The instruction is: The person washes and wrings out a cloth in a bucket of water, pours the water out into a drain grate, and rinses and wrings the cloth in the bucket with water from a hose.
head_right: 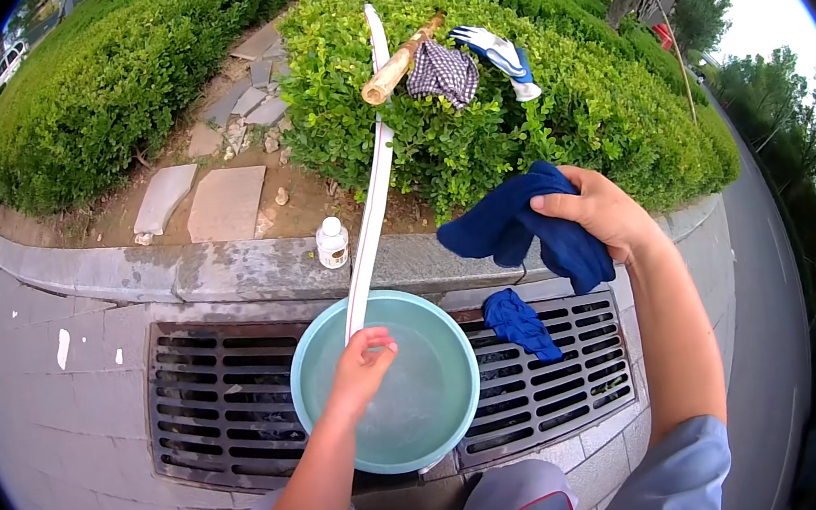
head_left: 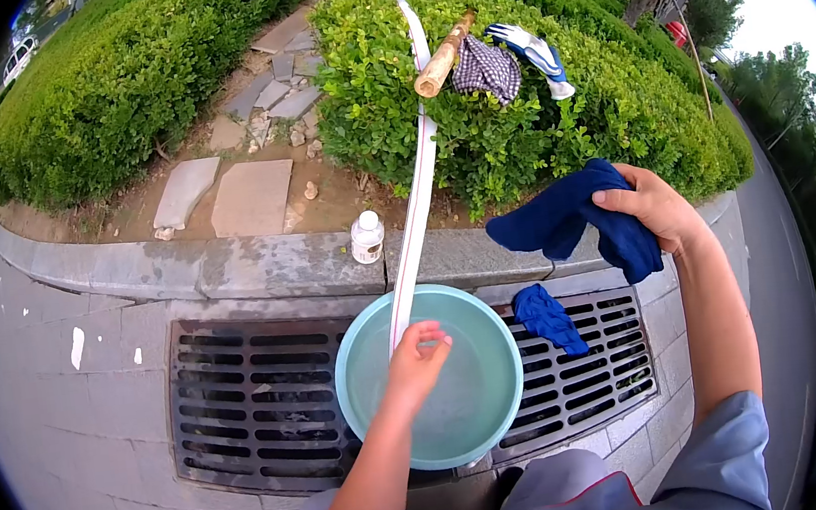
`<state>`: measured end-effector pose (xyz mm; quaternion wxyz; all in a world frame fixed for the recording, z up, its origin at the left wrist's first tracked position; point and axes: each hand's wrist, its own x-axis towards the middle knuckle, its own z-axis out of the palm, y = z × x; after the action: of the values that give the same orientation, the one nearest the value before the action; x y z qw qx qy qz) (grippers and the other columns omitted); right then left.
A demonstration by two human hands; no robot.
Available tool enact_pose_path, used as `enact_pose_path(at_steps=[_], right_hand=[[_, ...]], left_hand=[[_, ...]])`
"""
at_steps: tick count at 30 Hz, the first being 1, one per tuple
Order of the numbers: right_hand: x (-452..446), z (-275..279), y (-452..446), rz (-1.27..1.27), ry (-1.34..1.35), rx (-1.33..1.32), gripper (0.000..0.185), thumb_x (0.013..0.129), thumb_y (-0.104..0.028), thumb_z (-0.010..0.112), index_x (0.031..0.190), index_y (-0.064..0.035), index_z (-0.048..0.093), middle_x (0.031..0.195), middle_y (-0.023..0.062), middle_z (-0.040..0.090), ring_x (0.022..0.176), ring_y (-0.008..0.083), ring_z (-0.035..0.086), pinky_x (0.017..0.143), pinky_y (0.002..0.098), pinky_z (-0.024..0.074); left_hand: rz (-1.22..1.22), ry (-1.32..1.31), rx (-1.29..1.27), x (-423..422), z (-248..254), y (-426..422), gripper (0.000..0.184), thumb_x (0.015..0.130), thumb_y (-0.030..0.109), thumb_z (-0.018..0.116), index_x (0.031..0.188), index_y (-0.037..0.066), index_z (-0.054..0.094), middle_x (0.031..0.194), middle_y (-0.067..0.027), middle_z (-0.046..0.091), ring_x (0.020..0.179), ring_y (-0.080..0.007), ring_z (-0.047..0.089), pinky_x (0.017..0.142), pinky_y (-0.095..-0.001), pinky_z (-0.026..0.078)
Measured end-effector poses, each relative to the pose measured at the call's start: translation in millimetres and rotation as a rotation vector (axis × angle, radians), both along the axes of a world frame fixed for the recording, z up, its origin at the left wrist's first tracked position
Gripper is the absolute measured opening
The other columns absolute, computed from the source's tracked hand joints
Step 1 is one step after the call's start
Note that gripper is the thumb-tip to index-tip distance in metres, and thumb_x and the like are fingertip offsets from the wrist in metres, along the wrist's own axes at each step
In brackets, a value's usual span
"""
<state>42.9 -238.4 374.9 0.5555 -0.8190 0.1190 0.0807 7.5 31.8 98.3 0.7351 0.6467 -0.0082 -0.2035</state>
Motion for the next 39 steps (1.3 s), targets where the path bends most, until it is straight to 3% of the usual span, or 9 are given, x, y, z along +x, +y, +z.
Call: enact_pose_path(at_steps=[9,15,17,19,22,26,30,35,39], right_hand=[[237.1,83.9,96.6,0.21,-0.663,0.197,0.053,0.086,-0.025,0.072,0.132,-0.0108,0.049,0.105,0.009,0.067,0.084,0.0186,0.068,0.075,0.0313,0.0586],[316.3,38.0,82.5,-0.394,-0.711,-0.905,0.084,0.077,-0.02,0.078,0.146,-0.0188,0.031,0.134,0.0211,0.045,0.118,0.0351,0.054,0.095,0.0441,0.049],[317.6,-11.2,61.4,-0.289,-0.721,-1.225,0.083,0.075,-0.017,0.079,0.144,-0.0203,0.034,0.133,0.0193,0.047,0.12,0.037,0.052,0.1,0.042,0.0449],[321.1,-40.8,45.5,-0.097,-0.307,-1.25,0.07,0.078,-0.019,0.076,0.139,-0.0188,0.043,0.132,0.0176,0.051,0.122,0.0316,0.053,0.1,0.0422,0.0453],[310.7,-65.7,30.6,-0.219,-0.378,-1.185,0.062,0.083,-0.029,0.07,0.138,-0.0173,0.044,0.133,0.0155,0.051,0.119,0.0316,0.054,0.099,0.0429,0.0457],[246.7,-88.5,23.9,-0.136,-1.203,-1.187,0.059,0.08,-0.033,0.072,0.129,-0.0084,0.048,0.12,0.0159,0.058,0.11,0.034,0.057,0.088,0.0442,0.0487],[131.7,-192.0,-56.1,0.15,-1.089,-1.286,0.034,0.084,-0.013,0.061,0.117,-0.0076,0.053,0.094,0.0147,0.063,0.09,0.0345,0.061,0.076,0.0448,0.0503],[-29.9,-418.5,-180.5,-0.201,0.148,-0.955,0.064,0.081,-0.023,0.067,0.137,-0.007,0.041,0.13,0.0219,0.051,0.117,0.0388,0.053,0.098,0.0449,0.0446],[-84.6,-511.4,-206.2,-0.206,0.475,-0.842,0.077,0.079,-0.025,0.069,0.144,-0.0089,0.032,0.144,0.0173,0.04,0.131,0.0346,0.041,0.107,0.0424,0.0382]], left_hand=[[0.059,0.036,-0.14,11.0,-4.8,15.2,0.033,0.089,0.019,0.066,0.117,0.005,0.055,0.105,-0.0063,0.063,0.082,-0.0101,0.061,0.071,-0.026,0.049],[0.065,0.054,-0.111,11.3,0.4,44.2,0.031,0.089,0.019,0.065,0.116,0.006,0.055,0.102,-0.0055,0.063,0.08,-0.0095,0.06,0.07,-0.0254,0.048],[0.081,0.022,-0.097,12.0,-1.9,47.6,0.032,0.089,0.019,0.065,0.116,0.005,0.055,0.102,-0.0054,0.063,0.079,-0.0095,0.06,0.07,-0.0253,0.048],[0.078,0.051,-0.102,10.8,-0.9,46.1,0.03,0.089,0.016,0.064,0.116,0.005,0.055,0.104,-0.0061,0.063,0.081,-0.0092,0.059,0.071,-0.025,0.047],[0.076,0.124,-0.139,17.5,3.8,39.3,0.027,0.091,0.01,0.062,0.116,0.003,0.054,0.108,-0.0079,0.062,0.086,-0.0092,0.058,0.075,-0.0245,0.046],[0.045,0.142,-0.107,14.0,-5.7,19.1,0.027,0.092,0.009,0.059,0.117,0.003,0.054,0.106,-0.0093,0.062,0.091,-0.0141,0.06,0.083,-0.0279,0.047],[0.046,0.162,-0.061,9.3,-4.5,2.8,0.027,0.094,0.017,0.058,0.117,0.003,0.056,0.106,-0.009,0.064,0.091,-0.0159,0.06,0.086,-0.0305,0.046],[0.037,0.193,0.148,-11.2,-11.1,-16.7,0.027,0.095,0.019,0.059,0.118,0.005,0.056,0.107,-0.0076,0.064,0.09,-0.0149,0.061,0.085,-0.0296,0.045],[0.057,0.18,0.259,-34.6,-15.8,-28.3,0.026,0.095,0.019,0.058,0.117,0.005,0.057,0.106,-0.007,0.064,0.089,-0.0143,0.06,0.085,-0.0297,0.045]])
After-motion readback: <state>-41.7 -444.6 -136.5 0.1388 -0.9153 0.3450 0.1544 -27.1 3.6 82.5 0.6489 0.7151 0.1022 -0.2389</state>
